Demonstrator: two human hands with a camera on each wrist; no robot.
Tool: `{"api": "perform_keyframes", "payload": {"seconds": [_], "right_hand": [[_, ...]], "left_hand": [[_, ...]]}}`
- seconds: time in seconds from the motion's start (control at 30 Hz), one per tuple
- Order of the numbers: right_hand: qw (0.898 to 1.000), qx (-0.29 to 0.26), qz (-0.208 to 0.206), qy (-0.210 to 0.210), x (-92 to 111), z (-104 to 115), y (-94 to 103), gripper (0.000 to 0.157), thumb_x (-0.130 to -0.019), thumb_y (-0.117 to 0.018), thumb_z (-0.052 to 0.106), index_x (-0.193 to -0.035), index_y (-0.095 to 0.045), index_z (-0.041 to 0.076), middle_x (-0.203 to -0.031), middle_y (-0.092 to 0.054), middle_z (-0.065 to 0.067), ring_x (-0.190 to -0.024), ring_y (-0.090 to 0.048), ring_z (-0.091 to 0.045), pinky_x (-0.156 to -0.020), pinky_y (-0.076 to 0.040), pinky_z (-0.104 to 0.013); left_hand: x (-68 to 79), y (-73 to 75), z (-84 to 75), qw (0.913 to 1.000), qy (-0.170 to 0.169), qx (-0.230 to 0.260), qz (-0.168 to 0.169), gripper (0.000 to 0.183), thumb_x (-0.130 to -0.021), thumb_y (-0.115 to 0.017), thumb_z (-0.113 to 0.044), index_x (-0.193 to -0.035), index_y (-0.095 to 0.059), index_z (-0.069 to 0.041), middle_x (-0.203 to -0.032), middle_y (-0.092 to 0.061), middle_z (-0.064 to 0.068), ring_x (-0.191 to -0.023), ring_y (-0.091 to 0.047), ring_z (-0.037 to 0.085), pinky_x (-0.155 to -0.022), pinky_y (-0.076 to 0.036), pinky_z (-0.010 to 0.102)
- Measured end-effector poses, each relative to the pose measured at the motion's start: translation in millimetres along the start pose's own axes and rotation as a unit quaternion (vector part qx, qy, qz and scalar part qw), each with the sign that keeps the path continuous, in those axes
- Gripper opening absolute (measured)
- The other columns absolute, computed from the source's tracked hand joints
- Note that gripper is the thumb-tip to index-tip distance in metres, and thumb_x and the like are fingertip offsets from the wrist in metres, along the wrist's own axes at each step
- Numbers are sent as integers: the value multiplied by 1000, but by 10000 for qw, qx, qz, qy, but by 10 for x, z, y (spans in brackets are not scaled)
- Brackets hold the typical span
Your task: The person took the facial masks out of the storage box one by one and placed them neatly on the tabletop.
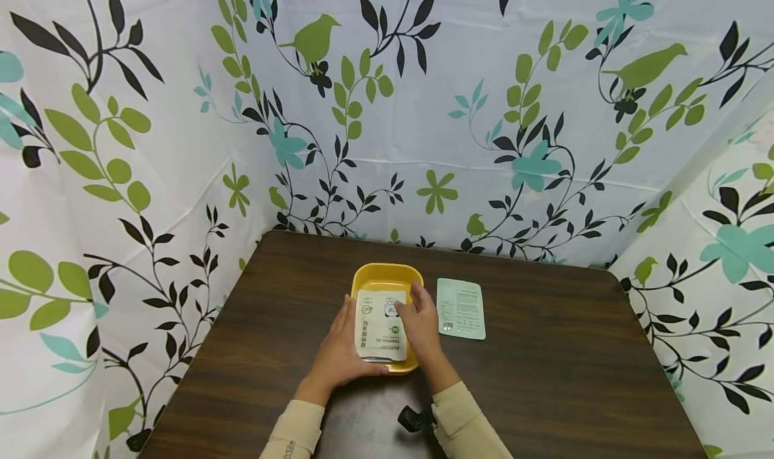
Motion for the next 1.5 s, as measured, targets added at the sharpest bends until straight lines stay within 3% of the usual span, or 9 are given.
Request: {"api": "perform_keyframes", "payload": {"seconds": [0.13, 0.23, 0.43, 0.8, 0.93, 1.17, 1.3, 1.5], "right_hand": [[9985, 283, 73, -465, 15, -238, -103, 72, -96, -65, 11, -159, -31, 1, -166, -31, -20, -156, -26, -38, -125, -24, -54], [9960, 570, 69, -681, 24, -364, -136, 76, -93, -68, 12, -159, -32, 4, -163, -35, -23, -151, -34, -39, -123, -28, -56], [9940, 650, 251, -842, 43, -417, -205, 79, -87, -72, 10, -156, -36, 5, -160, -38, -25, -142, -42, -40, -120, -30, -58], [9992, -111, 36, -376, 46, -370, -188, 78, -82, -74, -1, -154, -41, 5, -161, -39, -24, -150, -35, -40, -120, -32, -56], [9993, -328, -95, -147, 56, -339, -153, 75, -83, -72, -5, -152, -44, 3, -157, -43, -23, -149, -38, -41, -122, -29, -57], [9989, -416, -203, -55, 62, -304, -114, 72, -83, -71, -8, -150, -45, 0, -151, -50, -25, -139, -48, -43, -117, -37, -57], [9991, -363, 4, -227, 58, -326, -145, 73, -86, -69, -6, -153, -40, -3, -151, -50, -28, -138, -51, -43, -110, -47, -51], [9973, -151, 548, -470, 97, -314, -235, 70, -91, -66, -2, -155, -38, -1, -144, -56, -31, -120, -64, -42, -85, -59, -38]], "left_hand": [[-1, -1, -10, 10000, -52, -22, -16, 159, -46, -90, -76, -166, -5, -16, -175, -3, 3, -158, -19, 36, -114, -33, 70], [0, -2, -15, 10000, -93, -26, -4, 158, -47, -89, -78, -166, -6, -15, -175, -3, 4, -158, -19, 38, -114, -33, 69], [-12, -8, -12, 9999, -158, -27, -15, 159, -47, -87, -81, -166, -6, -14, -175, -4, 6, -158, -18, 37, -115, -33, 67], [-10, -19, -18, 9999, -85, -24, 90, 158, -47, -86, -82, -166, -5, -17, -175, 0, 4, -158, -16, 37, -116, -33, 66], [-14, -27, -8, 9999, -76, -31, 69, 158, -47, -87, -80, -166, -6, -16, -175, 0, 4, -158, -18, 37, -114, -34, 67], [-8, -17, -16, 10000, -63, -28, -23, 156, -47, -88, -79, -166, -8, -17, -175, -2, 3, -157, -20, 38, -111, -37, 68], [-2, -20, -15, 10000, -36, 31, 9, 154, -50, -91, -74, -166, -7, -17, -175, -1, 2, -157, -20, 39, -110, -36, 70], [16, -14, -23, 10000, -20, 58, 44, 153, -51, -91, -72, -166, -6, -18, -174, 4, -4, -157, -19, 39, -112, -35, 68]]}}
Point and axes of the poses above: each hand's wrist, its own x-axis away from the middle knuckle, its own y-axis out of the back of the hand, z = x × y, the point moved 10 cm from there along -x, towards the middle knuckle
